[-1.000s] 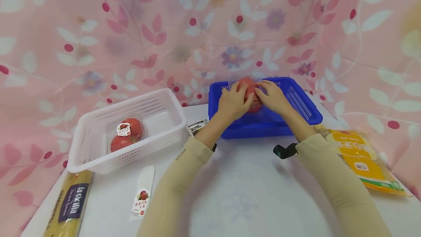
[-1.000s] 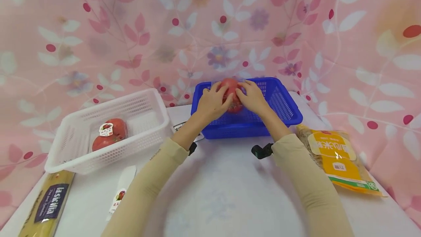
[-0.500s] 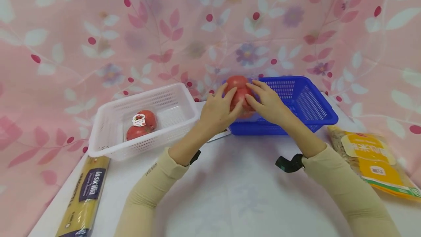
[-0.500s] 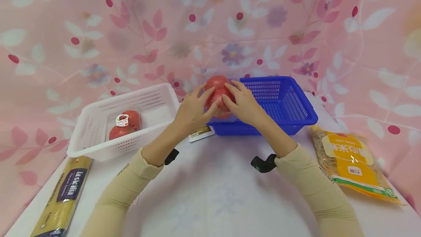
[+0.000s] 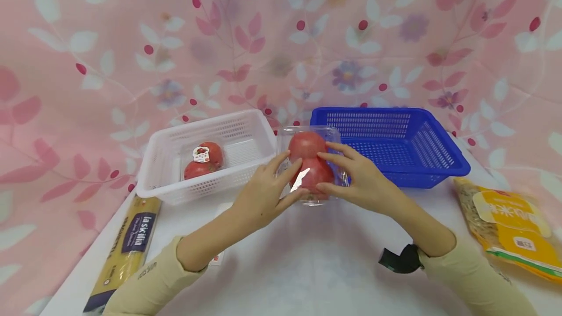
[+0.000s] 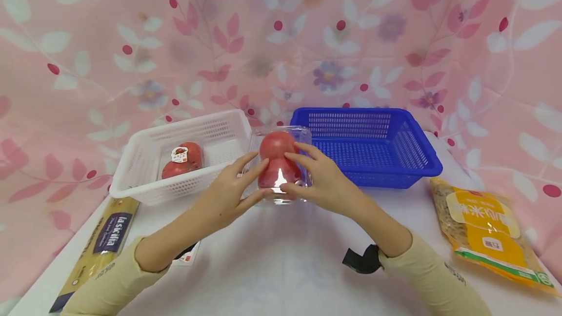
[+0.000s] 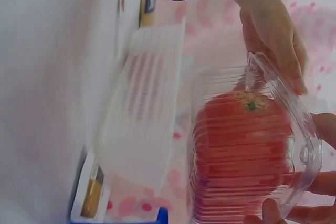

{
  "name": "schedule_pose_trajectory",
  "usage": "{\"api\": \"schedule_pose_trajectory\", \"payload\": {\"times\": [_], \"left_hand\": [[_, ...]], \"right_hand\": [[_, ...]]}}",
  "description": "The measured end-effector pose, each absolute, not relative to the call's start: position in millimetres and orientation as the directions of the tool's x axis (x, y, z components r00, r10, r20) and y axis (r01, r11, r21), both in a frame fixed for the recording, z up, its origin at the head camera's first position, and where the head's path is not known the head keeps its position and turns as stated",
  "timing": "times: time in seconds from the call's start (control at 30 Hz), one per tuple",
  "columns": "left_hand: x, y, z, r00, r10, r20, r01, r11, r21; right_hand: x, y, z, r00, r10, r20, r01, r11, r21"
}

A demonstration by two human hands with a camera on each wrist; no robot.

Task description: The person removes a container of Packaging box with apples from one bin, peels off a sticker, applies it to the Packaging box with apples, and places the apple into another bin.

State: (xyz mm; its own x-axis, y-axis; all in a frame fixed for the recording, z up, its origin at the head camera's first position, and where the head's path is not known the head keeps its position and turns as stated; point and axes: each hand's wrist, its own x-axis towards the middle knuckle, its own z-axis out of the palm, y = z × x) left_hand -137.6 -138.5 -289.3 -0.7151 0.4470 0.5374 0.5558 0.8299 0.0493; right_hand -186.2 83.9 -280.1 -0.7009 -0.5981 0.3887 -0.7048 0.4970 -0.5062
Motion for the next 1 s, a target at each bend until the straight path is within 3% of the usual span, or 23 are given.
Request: {"api": "schedule_pose_trajectory", "payload": {"times": [0.5,0.77,1.0], "left_hand": [[-76,-155,-320,-0.733,0.513,0.447,0.625,0.767,0.146],[-64,-163,-355,-0.666,0.571,0.48,0.695,0.709,0.121],[-67,-168,-361,-0.718,0.586,0.375,0.677,0.714,0.181]], "right_hand": [[-138,88,-311,-0.624,-0.708,0.329,-0.76,0.454,-0.465],[-129,84,-337,-0.662,-0.737,0.134,-0.671,0.504,-0.544],[-133,79,-358,-0.633,-0.748,0.201,-0.721,0.474,-0.505]]}}
